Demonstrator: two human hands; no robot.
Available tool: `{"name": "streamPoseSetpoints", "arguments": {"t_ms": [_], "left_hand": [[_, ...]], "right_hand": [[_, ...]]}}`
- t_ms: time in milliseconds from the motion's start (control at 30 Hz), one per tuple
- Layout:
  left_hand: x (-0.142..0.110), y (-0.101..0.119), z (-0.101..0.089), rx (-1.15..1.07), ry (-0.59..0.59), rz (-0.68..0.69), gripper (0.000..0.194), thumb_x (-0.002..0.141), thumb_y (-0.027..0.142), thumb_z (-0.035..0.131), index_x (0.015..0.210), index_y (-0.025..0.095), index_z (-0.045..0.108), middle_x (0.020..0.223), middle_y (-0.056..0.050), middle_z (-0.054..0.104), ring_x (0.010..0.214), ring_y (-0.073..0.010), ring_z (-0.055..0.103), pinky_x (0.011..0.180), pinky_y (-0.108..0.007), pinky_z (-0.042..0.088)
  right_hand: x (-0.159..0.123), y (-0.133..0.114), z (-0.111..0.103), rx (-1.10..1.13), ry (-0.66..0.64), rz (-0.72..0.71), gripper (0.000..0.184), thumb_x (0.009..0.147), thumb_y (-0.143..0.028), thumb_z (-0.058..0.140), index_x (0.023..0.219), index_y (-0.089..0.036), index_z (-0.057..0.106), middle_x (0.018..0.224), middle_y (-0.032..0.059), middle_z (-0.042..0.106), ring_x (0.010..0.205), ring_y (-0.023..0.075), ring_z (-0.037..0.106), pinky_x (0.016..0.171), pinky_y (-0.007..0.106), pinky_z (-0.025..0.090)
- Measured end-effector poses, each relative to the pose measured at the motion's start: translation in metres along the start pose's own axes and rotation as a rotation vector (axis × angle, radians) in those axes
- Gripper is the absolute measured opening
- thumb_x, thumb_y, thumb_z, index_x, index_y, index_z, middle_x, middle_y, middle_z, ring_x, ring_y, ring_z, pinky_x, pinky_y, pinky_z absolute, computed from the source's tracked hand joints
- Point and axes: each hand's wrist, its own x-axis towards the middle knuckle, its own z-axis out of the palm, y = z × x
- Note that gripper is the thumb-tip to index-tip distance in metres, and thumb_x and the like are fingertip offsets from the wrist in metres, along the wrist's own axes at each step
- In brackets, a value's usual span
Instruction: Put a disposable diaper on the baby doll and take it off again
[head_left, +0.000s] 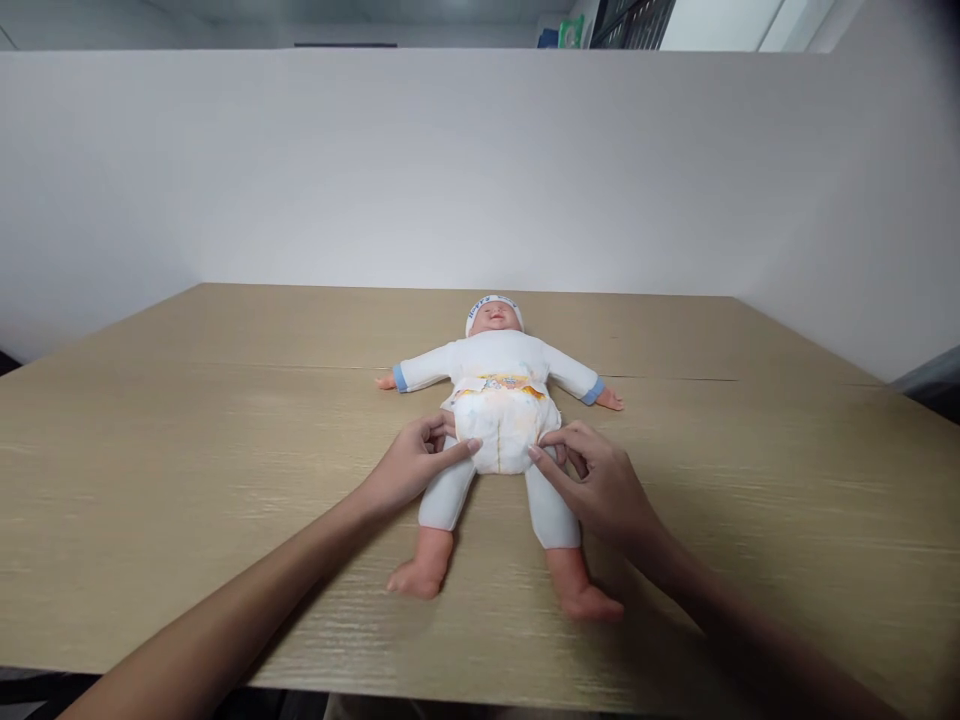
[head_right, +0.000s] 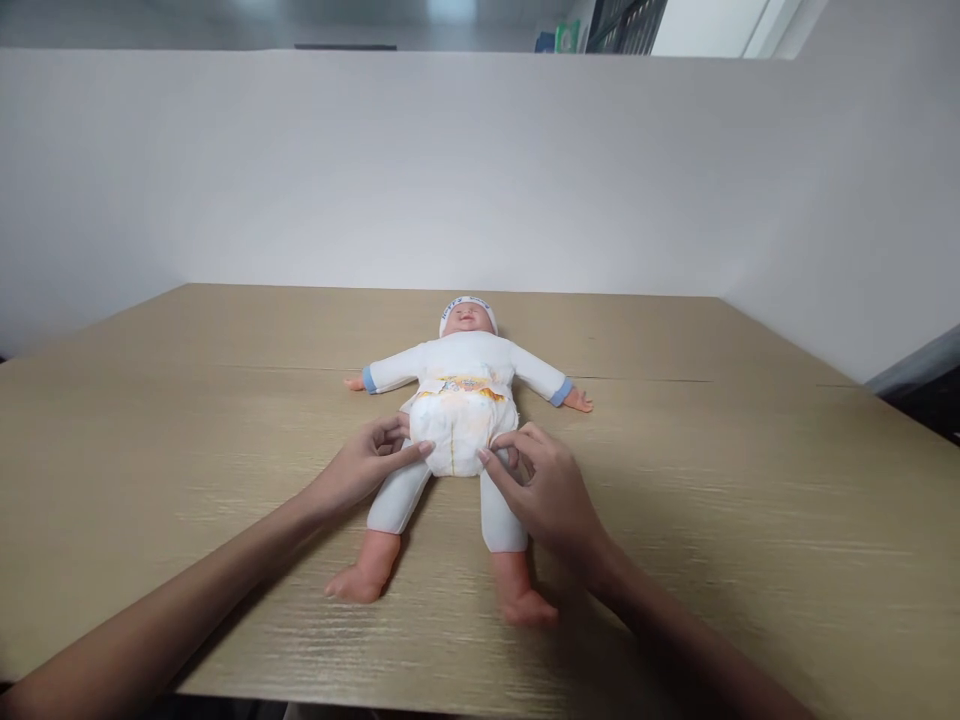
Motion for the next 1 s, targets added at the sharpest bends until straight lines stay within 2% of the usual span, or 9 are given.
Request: {"name": "streamPoseSetpoints", "arguments": {"t_ms": [133, 200, 267, 333, 433, 567, 800, 900, 1000], "left_hand": [[-0.007, 0.010, -0.003, 0.152, 0.142, 0.045, 0.032, 0.098, 0.051, 0.075, 0.108, 0.021, 0.072, 0.110, -0.006, 0.080, 0.100, -0.0242, 0.072, 0.090, -0.040, 0.057], [-0.008, 0.013, -0.006, 0.317, 0.260, 0.124, 0.029, 0.101, 0.049, 0.071, 0.108, 0.021, 0.070, 0.112, -0.007, 0.078, 0.101, -0.0247, 0.070, 0.093, -0.042, 0.056], [-0.005, 0.014, -0.010, 0.451, 0.322, 0.251, 0.028, 0.105, 0.047, 0.066, 0.115, 0.021, 0.066, 0.123, -0.009, 0.076, 0.112, -0.0270, 0.068, 0.101, -0.045, 0.054], [0.001, 0.014, -0.013, 0.531, 0.253, 0.389, 0.034, 0.109, 0.045, 0.061, 0.133, 0.022, 0.062, 0.144, -0.012, 0.068, 0.135, -0.0297, 0.061, 0.117, -0.049, 0.048], [0.011, 0.011, -0.015, 0.552, -0.002, 0.484, 0.052, 0.114, 0.045, 0.050, 0.162, 0.025, 0.046, 0.172, -0.013, 0.047, 0.161, -0.0300, 0.041, 0.134, -0.052, 0.034], [0.020, 0.001, -0.014, 0.566, -0.116, 0.505, 0.059, 0.117, 0.045, 0.039, 0.173, 0.028, 0.033, 0.180, -0.010, 0.036, 0.168, -0.0295, 0.029, 0.139, -0.053, 0.024], [0.025, 0.001, -0.022, 0.656, -0.122, 0.567, 0.058, 0.118, 0.044, 0.036, 0.174, 0.029, 0.035, 0.177, -0.009, 0.041, 0.163, -0.0301, 0.036, 0.136, -0.051, 0.028], [0.033, -0.003, -0.035, 0.688, -0.008, 0.483, 0.061, 0.117, 0.046, 0.037, 0.174, 0.027, 0.030, 0.177, -0.010, 0.041, 0.162, -0.0298, 0.037, 0.135, -0.049, 0.029], [0.052, -0.015, -0.051, 0.802, 0.161, 0.281, 0.068, 0.112, 0.050, 0.050, 0.170, 0.016, 0.035, 0.173, -0.017, 0.044, 0.159, -0.0347, 0.038, 0.133, -0.052, 0.029]], "right_hand": [[0.002, -0.001, -0.002, -0.024, 0.108, -0.020, 0.027, 0.106, -0.049, 0.064, 0.095, -0.024, 0.067, 0.074, -0.0018, 0.059, 0.063, 0.0183, 0.052, 0.068, 0.036, 0.048], [0.006, 0.004, -0.002, -0.047, 0.191, -0.094, 0.023, 0.107, -0.045, 0.062, 0.105, -0.023, 0.067, 0.090, 0.0038, 0.069, 0.079, 0.0226, 0.063, 0.080, 0.039, 0.054], [0.013, 0.013, -0.001, -0.060, 0.221, -0.178, 0.028, 0.107, -0.042, 0.060, 0.125, -0.022, 0.067, 0.121, 0.0114, 0.074, 0.111, 0.0286, 0.069, 0.103, 0.047, 0.055], [0.021, 0.022, 0.000, -0.047, 0.171, -0.237, 0.044, 0.109, -0.042, 0.058, 0.148, -0.023, 0.060, 0.149, 0.0142, 0.067, 0.141, 0.0314, 0.060, 0.122, 0.053, 0.047], [0.030, 0.033, 0.004, -0.019, 0.020, -0.288, 0.057, 0.112, -0.044, 0.053, 0.166, -0.026, 0.047, 0.170, 0.0125, 0.052, 0.160, 0.0302, 0.045, 0.133, 0.057, 0.036], [0.033, 0.039, 0.009, -0.068, -0.079, -0.325, 0.059, 0.115, -0.043, 0.044, 0.172, -0.028, 0.040, 0.175, 0.0100, 0.047, 0.164, 0.0285, 0.040, 0.137, 0.060, 0.029], [0.047, 0.046, -0.006, -0.249, -0.077, -0.460, 0.053, 0.115, -0.043, 0.044, 0.165, -0.027, 0.052, 0.168, 0.0124, 0.052, 0.158, 0.0307, 0.045, 0.133, 0.060, 0.032], [0.061, 0.062, -0.020, -0.309, -0.015, -0.415, 0.051, 0.115, -0.042, 0.042, 0.164, -0.029, 0.053, 0.170, 0.0109, 0.051, 0.155, 0.0315, 0.046, 0.131, 0.060, 0.033], [0.079, 0.084, -0.026, -0.404, 0.068, -0.254, 0.062, 0.111, -0.046, 0.049, 0.166, -0.018, 0.047, 0.165, 0.0188, 0.055, 0.151, 0.0367, 0.050, 0.127, 0.058, 0.036]]}}
